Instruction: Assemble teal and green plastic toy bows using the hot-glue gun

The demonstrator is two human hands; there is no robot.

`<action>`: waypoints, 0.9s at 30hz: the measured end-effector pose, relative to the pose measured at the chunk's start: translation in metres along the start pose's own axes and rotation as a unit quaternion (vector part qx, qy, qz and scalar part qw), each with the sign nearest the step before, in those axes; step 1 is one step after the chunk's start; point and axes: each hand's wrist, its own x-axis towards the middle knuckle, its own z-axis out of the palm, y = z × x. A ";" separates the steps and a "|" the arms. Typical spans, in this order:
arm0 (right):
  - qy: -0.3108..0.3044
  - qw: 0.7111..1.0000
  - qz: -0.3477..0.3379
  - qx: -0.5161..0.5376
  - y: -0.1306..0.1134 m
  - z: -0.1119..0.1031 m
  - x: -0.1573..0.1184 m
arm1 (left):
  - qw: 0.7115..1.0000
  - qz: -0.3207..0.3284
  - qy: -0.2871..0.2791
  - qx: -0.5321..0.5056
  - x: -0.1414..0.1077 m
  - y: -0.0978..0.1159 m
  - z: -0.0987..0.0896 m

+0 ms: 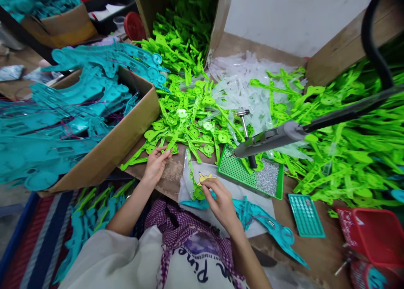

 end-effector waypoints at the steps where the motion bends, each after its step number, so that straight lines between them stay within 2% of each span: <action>1: 0.000 1.000 0.000 -0.003 -0.001 -0.002 0.002 | 1.000 0.008 -0.002 0.003 0.000 -0.001 0.000; 5: 0.014 1.000 -0.006 0.018 -0.020 -0.008 0.030 | 0.999 0.044 0.005 0.022 0.000 -0.003 0.000; 9: 0.089 0.992 -0.025 0.087 -0.055 -0.007 0.077 | 0.997 0.064 0.023 0.023 0.001 -0.001 0.002; 11: 0.103 0.989 -0.036 0.099 -0.061 -0.003 0.089 | 0.997 0.070 0.026 0.022 -0.001 0.001 0.000; 15: 0.050 0.992 -0.013 0.111 -0.040 0.003 0.076 | 0.993 0.079 0.020 0.080 -0.002 0.001 -0.008; 18: 0.076 0.991 0.037 0.107 -0.025 0.007 0.057 | 0.976 0.121 -0.031 0.181 0.008 0.006 0.000; 20: 0.074 0.991 0.028 0.106 -0.025 0.012 0.051 | 0.933 0.204 -0.084 0.285 0.023 0.018 0.016; 22: 0.042 0.993 -0.001 0.107 -0.030 0.018 0.049 | 0.851 0.313 -0.102 0.410 0.044 0.035 0.039; 23: 0.029 0.994 -0.009 0.107 -0.032 0.021 0.048 | 0.809 0.355 -0.080 0.462 0.056 0.044 0.050; 25: 0.019 0.995 -0.010 0.102 -0.032 0.026 0.045 | 0.747 0.374 -0.037 0.548 0.081 0.059 0.068; 27: 0.017 0.995 -0.008 0.095 -0.029 0.029 0.039 | 0.719 0.331 -0.052 0.609 0.103 0.067 0.076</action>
